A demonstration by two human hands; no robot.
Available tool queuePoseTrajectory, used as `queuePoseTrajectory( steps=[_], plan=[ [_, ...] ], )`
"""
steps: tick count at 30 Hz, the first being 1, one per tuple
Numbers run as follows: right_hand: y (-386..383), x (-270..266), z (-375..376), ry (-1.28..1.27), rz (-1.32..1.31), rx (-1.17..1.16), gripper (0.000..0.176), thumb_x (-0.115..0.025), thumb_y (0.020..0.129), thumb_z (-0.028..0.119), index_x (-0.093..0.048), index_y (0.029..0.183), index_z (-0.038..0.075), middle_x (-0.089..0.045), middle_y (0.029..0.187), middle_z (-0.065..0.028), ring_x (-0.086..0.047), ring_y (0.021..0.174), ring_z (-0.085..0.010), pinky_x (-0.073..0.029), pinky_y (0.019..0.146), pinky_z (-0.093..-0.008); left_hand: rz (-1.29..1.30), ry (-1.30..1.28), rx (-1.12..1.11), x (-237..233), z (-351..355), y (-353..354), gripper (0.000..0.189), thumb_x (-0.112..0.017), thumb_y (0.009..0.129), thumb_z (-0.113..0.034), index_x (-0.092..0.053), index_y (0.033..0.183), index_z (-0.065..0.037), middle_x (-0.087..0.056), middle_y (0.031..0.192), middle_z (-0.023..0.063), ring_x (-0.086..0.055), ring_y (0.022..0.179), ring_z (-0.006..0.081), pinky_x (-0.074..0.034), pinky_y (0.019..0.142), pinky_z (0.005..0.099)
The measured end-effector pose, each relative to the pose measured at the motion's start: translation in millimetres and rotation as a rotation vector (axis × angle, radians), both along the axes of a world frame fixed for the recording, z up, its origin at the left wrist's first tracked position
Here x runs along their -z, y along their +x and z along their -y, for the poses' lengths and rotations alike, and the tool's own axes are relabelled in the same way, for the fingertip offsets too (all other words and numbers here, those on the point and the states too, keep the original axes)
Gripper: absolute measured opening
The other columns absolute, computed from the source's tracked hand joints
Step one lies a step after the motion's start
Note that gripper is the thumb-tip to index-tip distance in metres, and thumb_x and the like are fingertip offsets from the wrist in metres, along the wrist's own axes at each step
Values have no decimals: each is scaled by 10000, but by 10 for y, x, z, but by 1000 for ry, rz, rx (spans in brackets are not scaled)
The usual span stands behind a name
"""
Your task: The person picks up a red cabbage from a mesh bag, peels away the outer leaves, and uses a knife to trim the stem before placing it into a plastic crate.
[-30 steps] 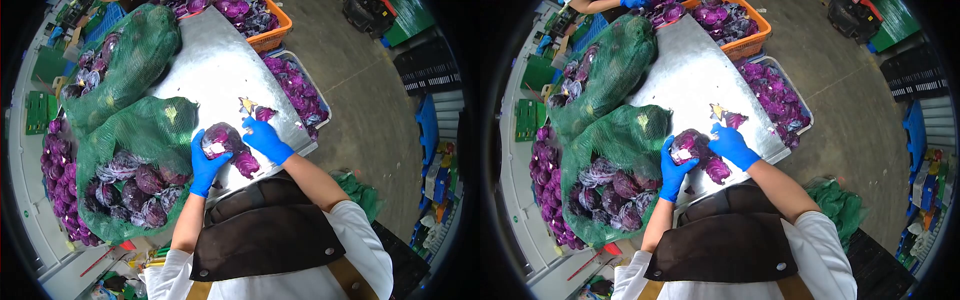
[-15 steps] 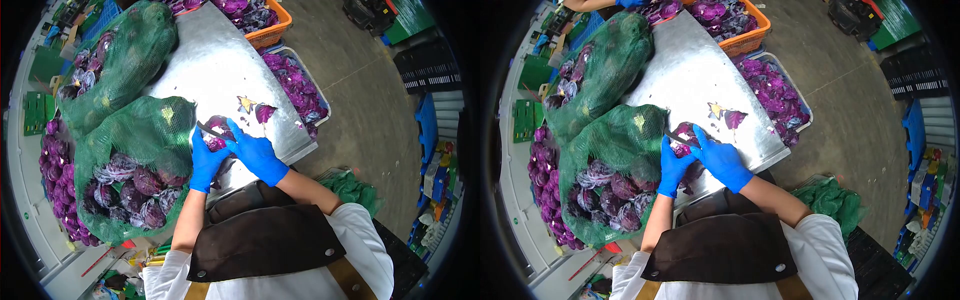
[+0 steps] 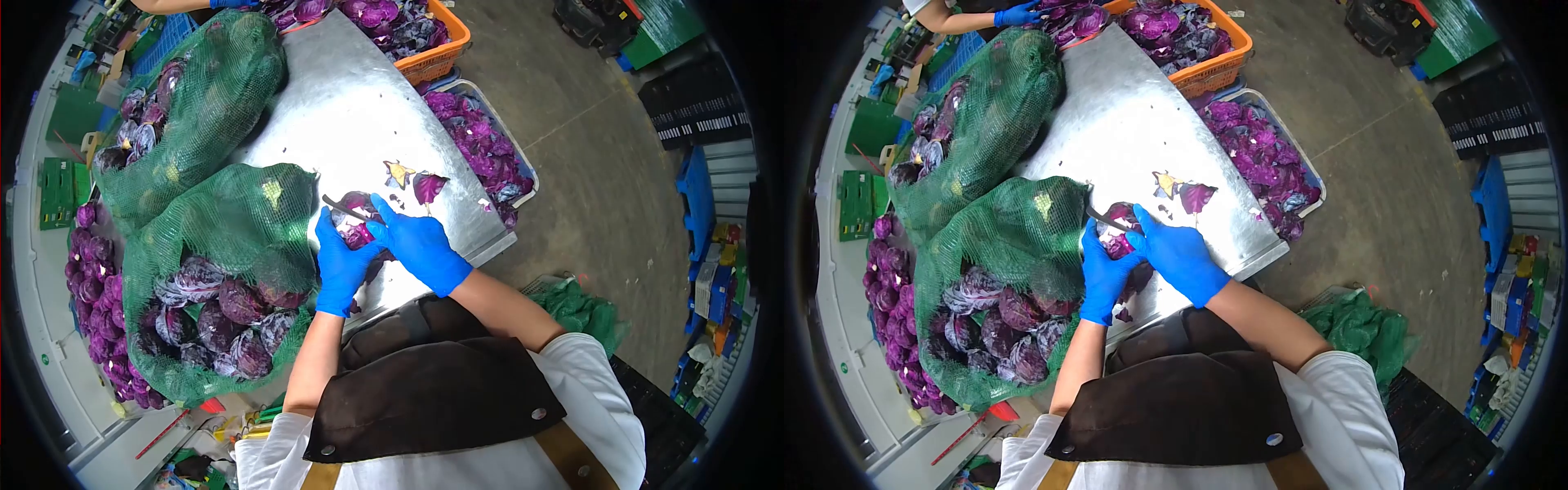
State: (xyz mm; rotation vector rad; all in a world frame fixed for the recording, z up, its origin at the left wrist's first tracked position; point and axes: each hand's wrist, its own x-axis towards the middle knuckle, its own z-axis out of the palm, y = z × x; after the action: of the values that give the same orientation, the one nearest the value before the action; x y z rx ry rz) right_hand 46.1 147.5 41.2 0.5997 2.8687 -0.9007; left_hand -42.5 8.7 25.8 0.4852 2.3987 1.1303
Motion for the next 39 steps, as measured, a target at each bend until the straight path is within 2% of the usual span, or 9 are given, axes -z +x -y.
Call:
queuePoseTrajectory(
  steps=[4,5,8,14,20,22,25,34,39],
  plan=[
    [-140,796,-67,-372,-501,270,468,-478,1001,419,-620,1236,41,-702,825,-164,-683,685,-225,-503,589,-391,-1,-59,-17,-55,-15,6,1226,-921,582,-424,-220,1470,49,-375,1442,242,-458,1294,356,-395,1073,411],
    [-147,672,-165,-1040,-265,610,434,-497,1002,404,-674,1098,20,-704,835,-151,-672,739,-197,-495,641,-390,-50,6,3,48,52,27,1234,-921,580,-431,-214,1471,49,-372,1445,243,-458,1294,352,-398,1072,413],
    [-130,78,-162,-453,-282,268,488,-563,939,481,-655,1017,8,-670,814,-195,-663,754,-359,-496,663,-443,-21,15,1,-12,48,50,1244,-924,576,-429,-207,1475,44,-371,1447,242,-457,1296,345,-399,1071,409],
    [-299,203,-372,-415,0,1,393,-681,822,398,-641,947,28,-662,803,-209,-656,791,-378,-507,687,-451,19,184,95,109,275,-3,1203,-938,584,-290,-207,1492,6,-379,1452,213,-450,1300,310,-394,1082,398],
    [-99,731,-718,-81,-80,368,214,-610,842,242,-681,936,63,-675,785,-183,-665,721,-368,-532,664,-445,168,397,142,212,451,-27,1196,-938,565,-137,-205,1505,-36,-395,1442,179,-462,1287,285,-409,1087,386],
    [-74,253,-840,-242,254,310,316,-672,827,321,-682,1026,75,-695,910,-181,-675,811,-360,-536,715,-440,266,474,131,130,480,-22,1193,-932,566,-98,-203,1509,-53,-403,1433,176,-473,1276,279,-425,1080,386],
    [-20,576,-306,-350,-146,221,674,-750,758,555,-622,1179,44,-651,1150,-213,-652,1005,-346,-518,837,-431,289,453,152,116,476,-63,1160,-923,578,-75,-219,1499,-51,-433,1402,173,-498,1247,266,-440,1066,378],
    [12,509,-137,-142,25,-21,435,-640,884,429,-616,1062,33,-679,847,-208,-662,812,-406,-523,725,-471,84,274,-76,247,310,-38,928,-903,662,-197,-366,1384,27,-484,1310,175,-519,1186,250,-432,1028,356],
    [-32,666,-184,-520,-304,240,502,-706,863,409,-623,1166,18,-686,835,-127,-656,711,-262,-529,683,-370,-18,236,82,215,364,39,954,-913,620,-197,-386,1391,-6,-465,1358,160,-483,1254,275,-387,1084,375]
  ],
)
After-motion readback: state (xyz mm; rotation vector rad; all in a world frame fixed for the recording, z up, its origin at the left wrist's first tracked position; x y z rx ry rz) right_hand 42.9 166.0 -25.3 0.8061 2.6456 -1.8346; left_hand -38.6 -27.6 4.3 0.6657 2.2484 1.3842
